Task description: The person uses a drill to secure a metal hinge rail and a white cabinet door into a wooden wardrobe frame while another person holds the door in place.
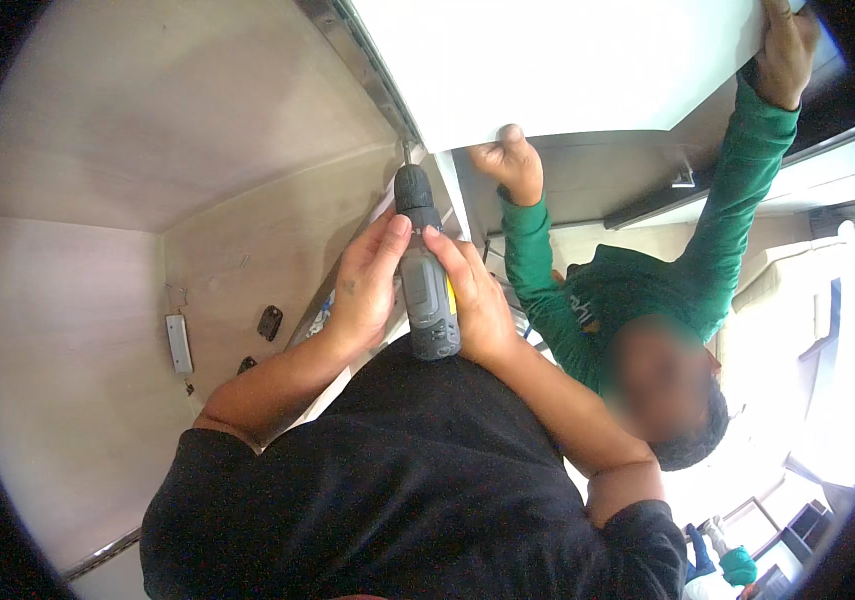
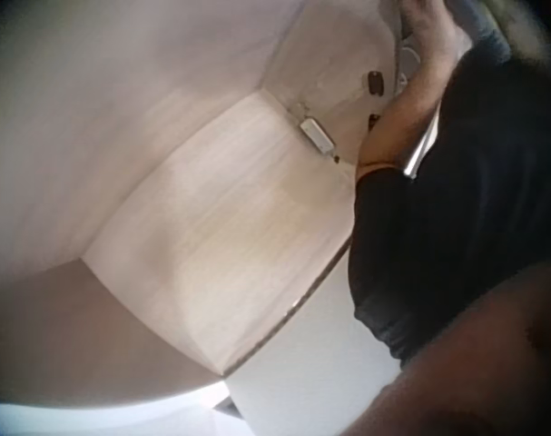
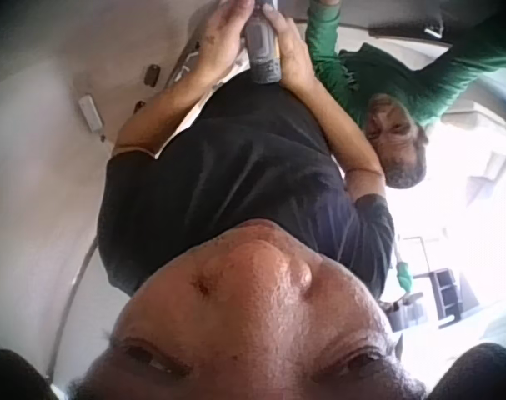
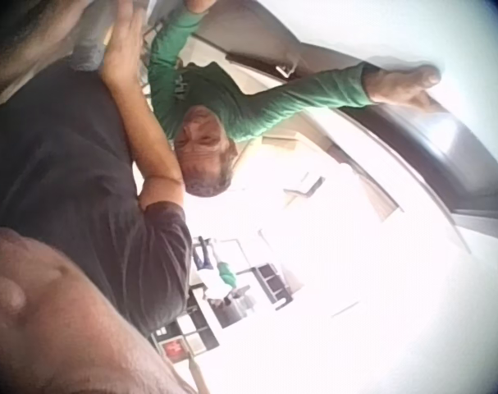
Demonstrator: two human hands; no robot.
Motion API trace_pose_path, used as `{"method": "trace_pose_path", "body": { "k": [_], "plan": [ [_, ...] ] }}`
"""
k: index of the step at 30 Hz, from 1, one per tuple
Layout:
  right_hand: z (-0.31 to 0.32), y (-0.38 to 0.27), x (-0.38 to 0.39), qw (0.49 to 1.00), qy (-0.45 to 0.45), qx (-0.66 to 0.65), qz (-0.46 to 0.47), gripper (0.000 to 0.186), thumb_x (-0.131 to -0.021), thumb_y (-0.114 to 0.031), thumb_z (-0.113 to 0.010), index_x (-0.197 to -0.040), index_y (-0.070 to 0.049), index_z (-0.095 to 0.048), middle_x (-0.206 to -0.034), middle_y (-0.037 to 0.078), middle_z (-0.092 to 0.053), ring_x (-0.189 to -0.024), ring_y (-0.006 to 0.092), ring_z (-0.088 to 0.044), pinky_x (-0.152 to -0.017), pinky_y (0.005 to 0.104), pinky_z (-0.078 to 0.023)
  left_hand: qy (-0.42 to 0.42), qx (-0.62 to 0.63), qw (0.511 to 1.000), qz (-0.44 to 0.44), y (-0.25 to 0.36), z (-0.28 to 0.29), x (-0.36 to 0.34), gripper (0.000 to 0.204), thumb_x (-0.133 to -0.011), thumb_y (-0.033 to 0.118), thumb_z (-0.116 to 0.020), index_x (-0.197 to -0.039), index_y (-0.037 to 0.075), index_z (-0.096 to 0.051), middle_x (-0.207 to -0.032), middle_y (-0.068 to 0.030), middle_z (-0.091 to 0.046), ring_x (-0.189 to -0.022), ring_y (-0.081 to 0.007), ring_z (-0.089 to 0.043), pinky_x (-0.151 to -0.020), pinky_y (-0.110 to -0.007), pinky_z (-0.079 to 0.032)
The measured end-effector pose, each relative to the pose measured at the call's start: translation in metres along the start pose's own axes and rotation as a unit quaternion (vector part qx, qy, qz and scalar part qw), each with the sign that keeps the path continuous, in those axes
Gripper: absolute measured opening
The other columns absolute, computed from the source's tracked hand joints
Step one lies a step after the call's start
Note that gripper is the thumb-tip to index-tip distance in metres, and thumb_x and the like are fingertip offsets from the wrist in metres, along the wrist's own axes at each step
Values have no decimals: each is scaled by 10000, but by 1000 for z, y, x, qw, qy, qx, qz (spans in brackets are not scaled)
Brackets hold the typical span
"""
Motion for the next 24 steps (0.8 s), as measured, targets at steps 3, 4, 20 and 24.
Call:
{"method": "trace_pose_path", "body": {
  "k": [3, 4, 20, 24],
  "plan": [
    [-5, 7, 6, 994, 66, -82, -5, 925, -876, -33, -830, -1672, -112, -364, -1287, 225, -650, -1127, 370, -707, -987, 440, -564, -47, -79, 995, -36, 4, 0, 2, 600, -1175, 387, -535, -1584, -49, -483, -1313, -99, -670, -1221, -138, -596, -1081, -329, -471],
    [-12, 9, 9, 994, 67, -82, -5, 925, -876, -33, -830, -1672, -112, -364, -1287, 225, -650, -1127, 370, -707, -987, 440, -564, -49, -80, 995, -36, 4, 0, 4, 600, -1175, 387, -535, -1584, -49, -483, -1313, -99, -670, -1221, -138, -596, -1081, -329, -471],
    [-114, 110, 45, 898, -21, -375, -228, 756, -948, -94, -780, -1613, -84, -419, -1242, 190, -627, -1094, 331, -672, -954, 423, -549, -26, -107, 992, -66, 13, 11, 1, 675, -1119, 268, -553, -1663, -74, -346, -1501, -196, -571, -1353, -247, -550, -1180, -364, -402],
    [-104, 61, 25, 593, 47, -688, -417, 533, -1062, -443, -675, -1447, -88, -574, -1107, 113, -679, -992, 215, -688, -886, 355, -558, -15, -200, 976, -86, 24, 4, 3, 669, -1120, 279, -548, -1660, -69, -359, -1470, -200, -598, -1322, -252, -575, -1158, -381, -430]
  ]
}}
Point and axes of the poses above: each hand's wrist, its own x-axis away from the middle knuckle, its own z-axis out of the back of the hand, y = z × x, the point moved 10 cm from there along -x, towards the middle knuckle
